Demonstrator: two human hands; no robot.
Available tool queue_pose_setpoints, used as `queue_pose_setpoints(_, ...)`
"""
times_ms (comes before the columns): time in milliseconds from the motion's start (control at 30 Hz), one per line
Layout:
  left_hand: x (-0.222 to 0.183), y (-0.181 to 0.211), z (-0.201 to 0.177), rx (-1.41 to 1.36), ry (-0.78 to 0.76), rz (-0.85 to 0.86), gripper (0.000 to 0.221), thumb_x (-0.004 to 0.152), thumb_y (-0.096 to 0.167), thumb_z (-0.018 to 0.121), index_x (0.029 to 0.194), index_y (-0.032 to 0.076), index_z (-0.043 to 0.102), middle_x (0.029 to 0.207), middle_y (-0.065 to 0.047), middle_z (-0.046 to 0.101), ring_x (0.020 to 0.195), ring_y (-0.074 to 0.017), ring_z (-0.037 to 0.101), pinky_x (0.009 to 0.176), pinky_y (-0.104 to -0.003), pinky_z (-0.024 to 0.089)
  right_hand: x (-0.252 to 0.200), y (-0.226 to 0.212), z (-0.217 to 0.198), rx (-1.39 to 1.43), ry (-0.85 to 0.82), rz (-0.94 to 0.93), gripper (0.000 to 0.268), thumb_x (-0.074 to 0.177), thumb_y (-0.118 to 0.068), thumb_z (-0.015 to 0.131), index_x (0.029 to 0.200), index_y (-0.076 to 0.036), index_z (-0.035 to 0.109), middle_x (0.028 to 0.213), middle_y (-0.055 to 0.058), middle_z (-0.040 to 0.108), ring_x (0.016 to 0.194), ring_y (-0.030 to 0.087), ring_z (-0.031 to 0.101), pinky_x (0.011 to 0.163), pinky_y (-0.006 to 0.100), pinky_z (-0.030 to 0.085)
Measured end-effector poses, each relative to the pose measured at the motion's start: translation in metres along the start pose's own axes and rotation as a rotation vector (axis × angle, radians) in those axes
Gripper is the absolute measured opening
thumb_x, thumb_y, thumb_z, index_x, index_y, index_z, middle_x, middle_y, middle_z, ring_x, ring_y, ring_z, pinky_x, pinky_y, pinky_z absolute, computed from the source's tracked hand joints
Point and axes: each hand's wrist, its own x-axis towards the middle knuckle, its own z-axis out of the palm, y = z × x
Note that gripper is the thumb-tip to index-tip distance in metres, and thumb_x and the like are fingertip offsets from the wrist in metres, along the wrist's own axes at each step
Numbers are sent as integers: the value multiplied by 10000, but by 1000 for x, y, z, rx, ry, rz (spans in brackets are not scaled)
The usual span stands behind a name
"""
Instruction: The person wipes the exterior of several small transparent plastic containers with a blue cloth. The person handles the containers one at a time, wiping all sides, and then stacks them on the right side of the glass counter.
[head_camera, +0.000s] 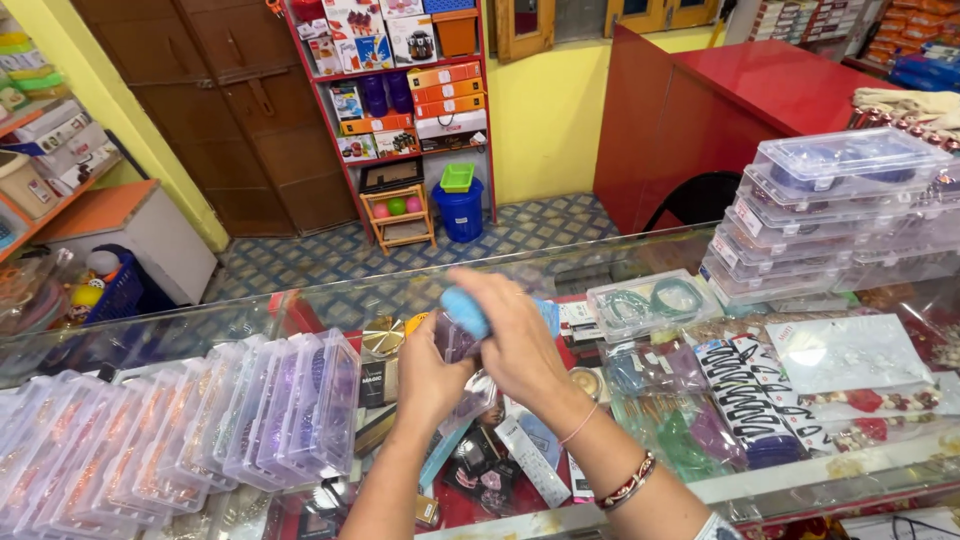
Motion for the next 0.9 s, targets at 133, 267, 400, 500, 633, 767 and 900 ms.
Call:
queue_pose_setpoints(133,4,1,-7,-221,-10,11,454,643,3,826,1068,41,669,932,-73,791,830,-152,754,748,-307,591,-4,-2,3,18,245,184,678,703,121,466,1359,-9,576,1316,205,619,1252,370,579,1080,465,449)
queue_pose_setpoints(267,-2,2,-9,70,123,91,271,794,-17,818,1042,26,717,891,-88,769,828,-123,737,730,-301,553,-18,-6,22,-155,71,-63,487,764,46,574,1226,-58,688,1245,150,686,1235,333,607,1078,461,439)
queue_pose_setpoints(400,-5,2,-17,-132,40,9,370,687,-63,777,1042,25,716,897,-59,795,813,-106,739,720,-271,575,-24,2,21,-259,41,-90,507,744,45,554,1215,-55,715,1257,135,692,1229,332,605,1094,495,409)
queue_pose_setpoints(500,-7,2,-17,-171,44,7,391,671,-14,847,1030,28,699,916,-40,790,815,-83,733,717,-250,577,-23,5,21,-306,61,-30,502,733,44,555,1194,-62,723,1266,120,696,1228,327,604,1103,504,396)
queue_pose_setpoints(633,-10,-5,-19,-48,88,24,252,813,-6,787,1055,20,724,871,-96,790,784,-99,715,701,-284,560,-28,-8,36,-246,66,-118,420,820,-6,596,1221,-68,703,1309,116,678,1282,322,588,1136,493,383)
queue_pose_setpoints(767,-11,-8,-23,-126,86,47,412,661,-60,808,1049,32,705,892,-46,791,789,-79,722,700,-255,565,-28,-8,36,-305,12,-50,496,773,43,560,1232,-77,704,1303,117,683,1294,327,576,1151,520,338)
queue_pose_setpoints(900,-14,-6,-23,-102,90,20,429,668,-26,827,1070,46,697,861,-33,775,752,-73,694,666,-249,548,-26,-8,32,-331,49,-21,544,758,49,555,1267,-78,696,1317,117,676,1286,333,565,1169,535,311)
